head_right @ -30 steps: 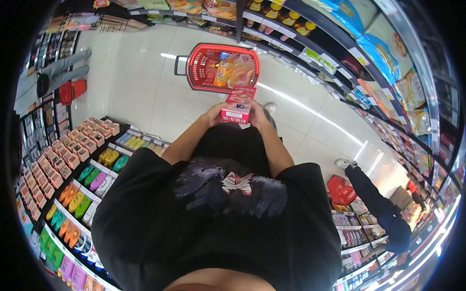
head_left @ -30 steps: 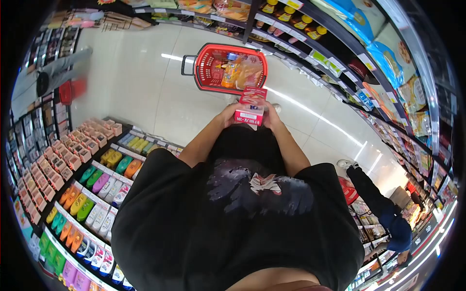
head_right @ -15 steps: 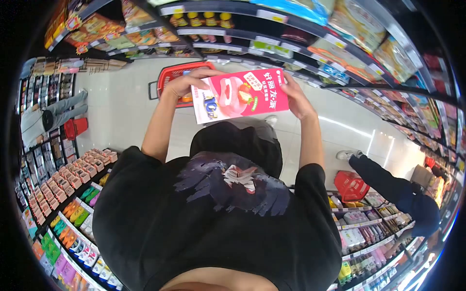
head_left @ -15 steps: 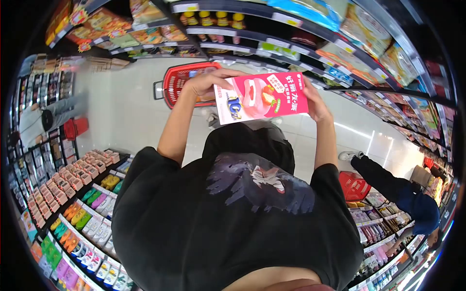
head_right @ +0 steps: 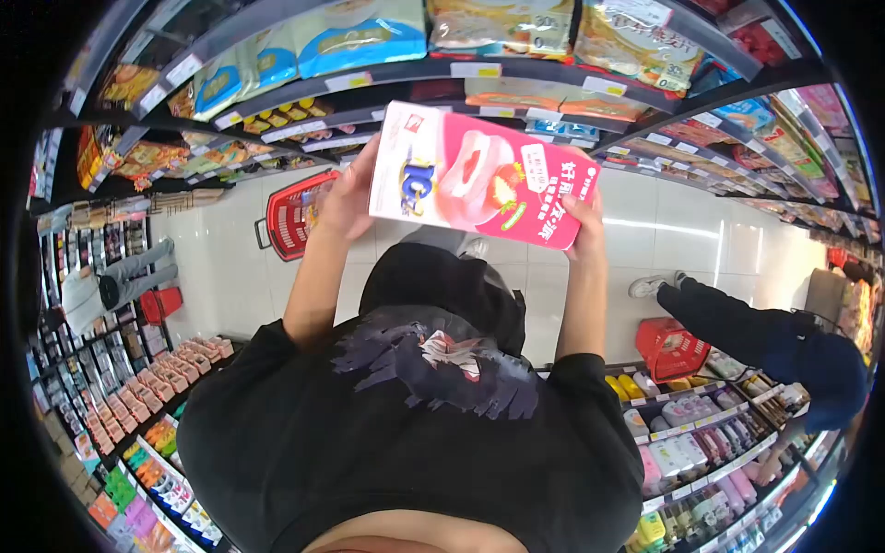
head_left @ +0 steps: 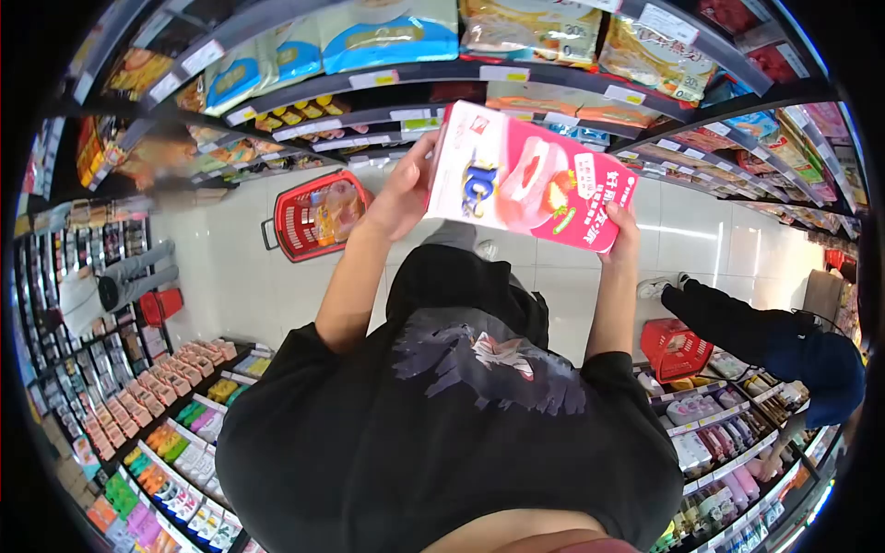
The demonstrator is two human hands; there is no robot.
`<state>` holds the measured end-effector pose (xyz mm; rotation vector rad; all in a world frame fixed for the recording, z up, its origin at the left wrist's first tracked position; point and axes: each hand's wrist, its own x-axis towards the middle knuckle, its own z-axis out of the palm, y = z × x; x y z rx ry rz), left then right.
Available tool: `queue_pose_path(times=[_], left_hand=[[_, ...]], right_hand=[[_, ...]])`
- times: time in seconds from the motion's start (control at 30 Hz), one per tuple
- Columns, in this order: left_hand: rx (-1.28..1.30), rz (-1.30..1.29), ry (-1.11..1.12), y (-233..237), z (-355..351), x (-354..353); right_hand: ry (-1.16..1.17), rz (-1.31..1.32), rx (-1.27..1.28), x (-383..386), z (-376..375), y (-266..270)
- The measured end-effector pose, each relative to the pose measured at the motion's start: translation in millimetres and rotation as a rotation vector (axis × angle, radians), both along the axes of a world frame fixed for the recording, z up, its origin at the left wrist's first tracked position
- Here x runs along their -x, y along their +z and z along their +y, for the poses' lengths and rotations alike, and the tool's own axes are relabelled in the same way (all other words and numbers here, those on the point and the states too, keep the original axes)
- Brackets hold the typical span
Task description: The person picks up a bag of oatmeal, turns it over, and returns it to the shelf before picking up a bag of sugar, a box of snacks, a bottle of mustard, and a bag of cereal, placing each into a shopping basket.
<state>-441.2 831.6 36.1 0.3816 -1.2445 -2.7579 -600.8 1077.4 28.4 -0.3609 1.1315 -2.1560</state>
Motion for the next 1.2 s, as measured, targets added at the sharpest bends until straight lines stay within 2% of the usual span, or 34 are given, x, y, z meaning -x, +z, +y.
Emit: queue_pose_path(times=[0.07,0.13,0.17,0.23,0.3,0.37,0.43,0.47,0.57,0.63,0.73,0.77,0.8,0.83,0.9,0.93,0.97,1.0,1.03,1.13,1.2], left_hand=[[0.076,-0.088,0.099,9.4,8.6,37.8],[0.001,-0.024,0.149,1.0,9.7,63.3],[-0.058,0.007,0.189,-0.8,11.8,76.7],[-0.221,0.092,0.197,2.0,18.0,99.4],[-0.328,0.197,0.265,13.2,26.8,125.0],[-0.362,0.339,0.183,23.0,30.2,146.4],[-0.276,0.246,0.280,64.5,53.7,174.9],[-0.234,0.361,0.115,63.6,49.0,184.8],[-0.098,0.379,0.046,64.1,62.7,217.1],[0.009,0.331,0.130,78.8,86.9,244.4],[0.435,0.551,0.319,105.4,121.7,290.1],[0.568,0.609,0.368,111.3,130.1,300.3],[0.749,0.592,0.515,117.3,143.5,310.4],[0.943,0.612,0.535,117.5,153.5,321.4],[1.195,0.687,0.242,131.9,201.0,338.5],[1.157,0.663,0.185,136.7,234.2,351.8],[1.418,0.676,0.034,141.7,258.9,366.4],[1.272,0.515,-0.075,148.2,292.9,373.7],[1.373,0.399,-0.056,150.4,316.0,380.2],[1.470,0.265,-0.150,148.9,345.2,396.5],[1.255,0.251,-0.067,146.2,355.1,399.6]], right_hand=[[0.039,0.148,0.009,45.0,-7.6,16.9],[0.044,0.324,-0.159,72.5,-7.7,35.3],[0.028,0.341,-0.166,87.4,-7.1,45.4],[0.120,0.271,-0.024,116.9,-2.0,67.1],[0.157,0.365,-0.038,132.8,6.1,100.7],[0.159,0.455,-0.078,155.7,26.0,108.1],[0.049,0.508,-0.074,171.0,44.4,105.2],[0.023,0.447,-0.040,175.7,57.2,100.9],[-0.056,0.356,-0.092,194.5,86.0,101.3],[-0.126,0.264,-0.055,218.5,101.4,101.0],[-0.161,0.253,-0.034,263.3,139.2,100.4],[-0.115,0.344,-0.072,277.6,153.2,111.3],[-0.068,0.437,-0.110,291.8,167.6,126.0],[0.011,0.490,-0.126,302.1,178.0,145.5],[0.213,0.853,-0.266,340.1,214.3,153.5],[0.304,1.018,-0.382,351.8,230.0,163.2],[0.393,1.181,-0.482,359.5,236.9,171.4],[0.436,1.151,-0.558,360.0,242.8,174.0],[0.577,1.058,-0.638,364.5,250.1,178.1],[0.662,1.136,-0.562,388.0,277.2,169.7],[0.656,0.823,-0.321,403.0,290.6,153.4]])
